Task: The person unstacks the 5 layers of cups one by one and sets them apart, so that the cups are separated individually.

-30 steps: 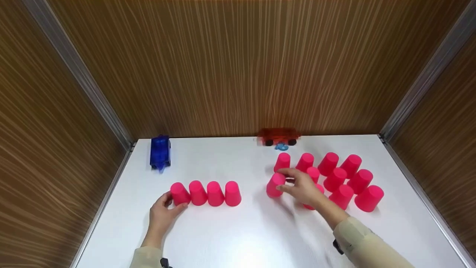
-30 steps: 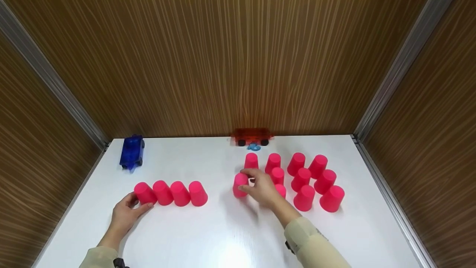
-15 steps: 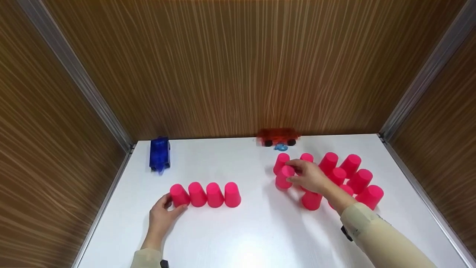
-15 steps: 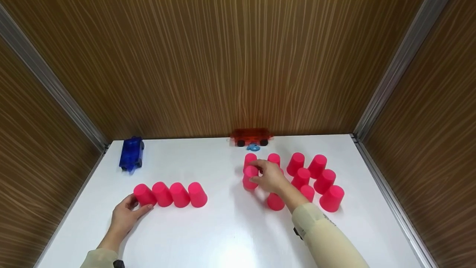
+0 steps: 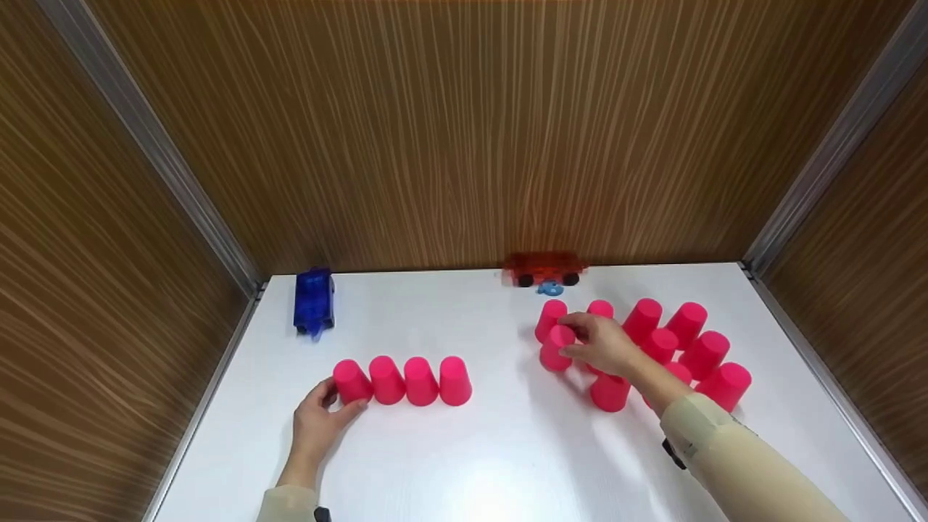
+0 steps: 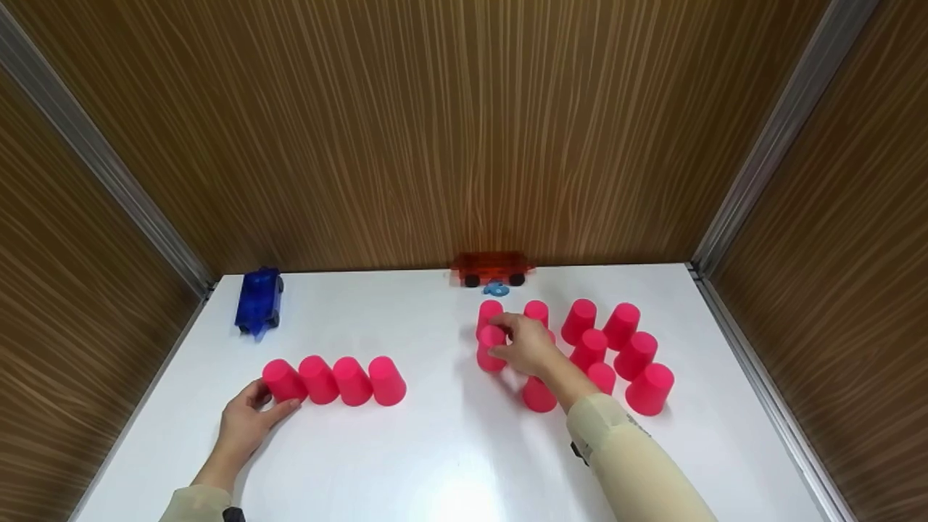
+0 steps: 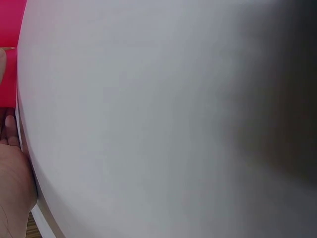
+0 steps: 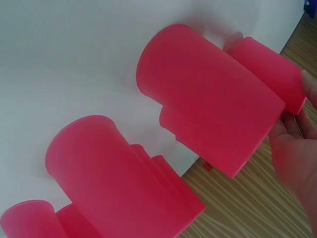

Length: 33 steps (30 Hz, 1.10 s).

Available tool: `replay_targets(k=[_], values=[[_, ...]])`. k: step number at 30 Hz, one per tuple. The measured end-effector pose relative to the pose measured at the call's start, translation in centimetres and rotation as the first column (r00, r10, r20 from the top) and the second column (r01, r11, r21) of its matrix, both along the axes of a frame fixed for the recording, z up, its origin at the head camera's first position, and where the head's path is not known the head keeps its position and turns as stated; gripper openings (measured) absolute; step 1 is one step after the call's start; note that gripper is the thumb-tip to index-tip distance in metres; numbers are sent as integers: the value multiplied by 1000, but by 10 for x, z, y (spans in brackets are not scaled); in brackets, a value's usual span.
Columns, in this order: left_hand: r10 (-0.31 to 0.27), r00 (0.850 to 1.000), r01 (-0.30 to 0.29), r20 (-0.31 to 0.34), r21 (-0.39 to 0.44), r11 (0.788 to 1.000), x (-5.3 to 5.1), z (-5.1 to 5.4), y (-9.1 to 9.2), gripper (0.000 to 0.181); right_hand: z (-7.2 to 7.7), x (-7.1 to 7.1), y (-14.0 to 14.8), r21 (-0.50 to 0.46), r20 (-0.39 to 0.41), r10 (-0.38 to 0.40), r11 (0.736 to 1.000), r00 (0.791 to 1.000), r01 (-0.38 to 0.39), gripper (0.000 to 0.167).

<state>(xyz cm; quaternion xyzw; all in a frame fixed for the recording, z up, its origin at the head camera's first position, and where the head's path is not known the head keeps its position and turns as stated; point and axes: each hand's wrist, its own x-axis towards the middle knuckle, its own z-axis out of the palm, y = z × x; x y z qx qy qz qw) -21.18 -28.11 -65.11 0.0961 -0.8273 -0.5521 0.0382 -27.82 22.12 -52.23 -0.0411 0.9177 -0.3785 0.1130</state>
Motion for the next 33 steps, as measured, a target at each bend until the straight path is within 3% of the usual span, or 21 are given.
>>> replay_targets(k=[33], values=[[-1,1000,1,24,-33,999,-1,3,-1,79,-6,-1,-2,34,5,-23,999,1000,23,76]])
